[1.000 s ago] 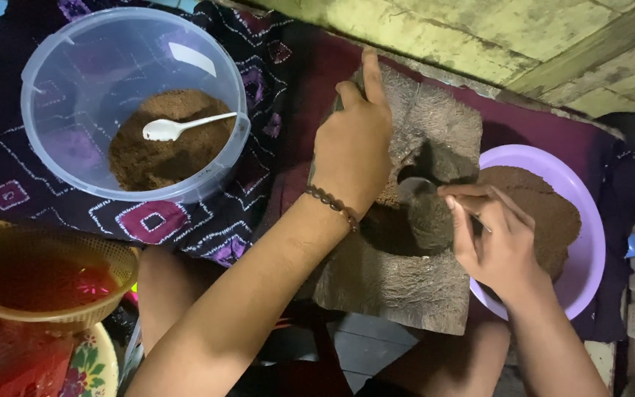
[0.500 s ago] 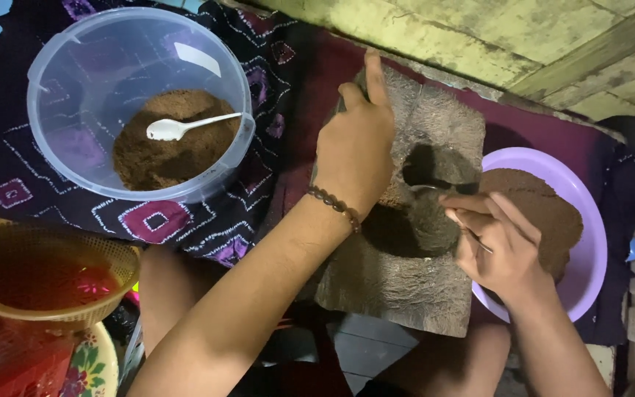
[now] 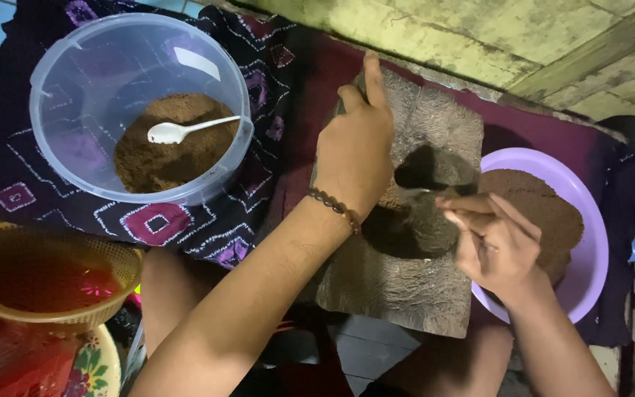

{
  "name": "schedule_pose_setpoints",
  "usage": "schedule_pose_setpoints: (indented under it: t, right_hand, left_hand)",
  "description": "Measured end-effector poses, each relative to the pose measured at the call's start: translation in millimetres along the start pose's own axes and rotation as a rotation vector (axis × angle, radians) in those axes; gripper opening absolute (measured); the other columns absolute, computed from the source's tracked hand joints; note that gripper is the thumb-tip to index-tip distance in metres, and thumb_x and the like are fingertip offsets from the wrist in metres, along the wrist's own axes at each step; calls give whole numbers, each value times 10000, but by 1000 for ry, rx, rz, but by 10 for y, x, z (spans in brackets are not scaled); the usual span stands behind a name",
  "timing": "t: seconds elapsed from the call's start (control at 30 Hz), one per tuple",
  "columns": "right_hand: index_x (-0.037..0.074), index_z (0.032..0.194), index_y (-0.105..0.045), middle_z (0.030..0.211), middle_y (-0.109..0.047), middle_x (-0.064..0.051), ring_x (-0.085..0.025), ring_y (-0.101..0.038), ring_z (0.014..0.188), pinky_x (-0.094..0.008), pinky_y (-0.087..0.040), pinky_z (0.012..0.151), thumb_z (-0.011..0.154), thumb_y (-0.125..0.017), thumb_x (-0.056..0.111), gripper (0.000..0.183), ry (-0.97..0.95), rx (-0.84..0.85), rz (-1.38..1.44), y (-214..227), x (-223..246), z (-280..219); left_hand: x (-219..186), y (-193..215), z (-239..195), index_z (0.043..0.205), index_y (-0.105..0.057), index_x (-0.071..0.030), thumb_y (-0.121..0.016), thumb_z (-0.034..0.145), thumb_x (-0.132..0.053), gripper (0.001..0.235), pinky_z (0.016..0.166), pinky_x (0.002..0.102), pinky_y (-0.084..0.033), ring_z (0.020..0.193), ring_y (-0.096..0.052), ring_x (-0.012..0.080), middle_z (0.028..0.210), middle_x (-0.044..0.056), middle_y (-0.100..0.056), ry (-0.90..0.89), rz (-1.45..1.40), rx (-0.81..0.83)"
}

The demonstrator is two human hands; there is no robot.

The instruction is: The person uses a spoon to transfer a brown powder from a plastic container into a stone mortar. They then use a pestle to grind the powder inside the mortar and scrape the sides to collect the contents.

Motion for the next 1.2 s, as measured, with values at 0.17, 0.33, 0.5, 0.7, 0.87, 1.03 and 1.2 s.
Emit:
schedule_pose_setpoints:
  t: [0.17,0.33,0.5,0.7,0.87,1.03,1.2]
  right_hand:
    - [-77,900,-473,1026,-720,-345,-418,-768,922,-368,-622,710,977,-605,-203,198,-15,22,-176,-31,160,412]
    - [-77,823,-459,1031,-712,-344,-424,-734,928,-427,-603,807,981,-577,-152,211,-9,66,-192,-97,141,558]
    - [-47,769,-483,1042,-735,-275,-365,-749,937,-400,-618,833,976,-609,-149,263,-52,107,-214,-116,81,494]
    - [-69,861,-545,1075,-735,-245,-349,-744,930,-411,-608,856,974,-622,-154,161,-61,90,-197,-94,95,512]
    - [-58,813,-504,1055,-736,-251,-333,-743,910,-394,-617,839,954,-638,-178,229,-44,59,-191,-80,71,472]
    - [-56,801,-546,1021,-753,-243,-321,-756,908,-373,-620,819,960,-658,-160,221,-57,9,-175,-76,29,447]
    - [-47,730,-496,1028,-748,-235,-298,-752,878,-348,-608,782,960,-645,-140,289,-71,-4,-67,-65,38,462]
  left_hand:
    - [1,27,-9,1606,-140,-17,-930,592,-324,1322,524,330,-585,686,-712,208,1207,191,-582,11,-21,-66]
    - [-11,58,-10,1609,-112,-13,-976,621,-499,1399,468,278,-566,619,-701,158,1269,232,-583,17,43,-40]
    - [-30,-27,3,1613,-65,-11,-984,582,-688,1538,542,288,-596,641,-702,163,1326,272,-555,5,28,-5]
    - [-4,46,-13,1605,-108,-15,-1021,548,-413,1452,474,308,-565,647,-719,211,1244,220,-583,1,-19,-47]
    - [-12,44,14,1613,-71,-38,-976,630,-359,1374,492,358,-578,681,-728,261,1298,244,-551,13,-68,35]
    - [11,91,22,1623,-67,-21,-823,746,-124,1162,514,372,-580,653,-720,285,1244,223,-547,-26,-56,71]
    - [36,155,20,1623,-34,-27,-799,750,-65,1161,548,445,-588,700,-729,385,1348,247,-527,-12,-124,175]
Point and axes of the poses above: each hand's wrist, its own z-axis towards the middle knuckle, its own y-axis out of the back of the hand, x = y × z, the point moved 5 cm from there along z, towards the middle knuckle
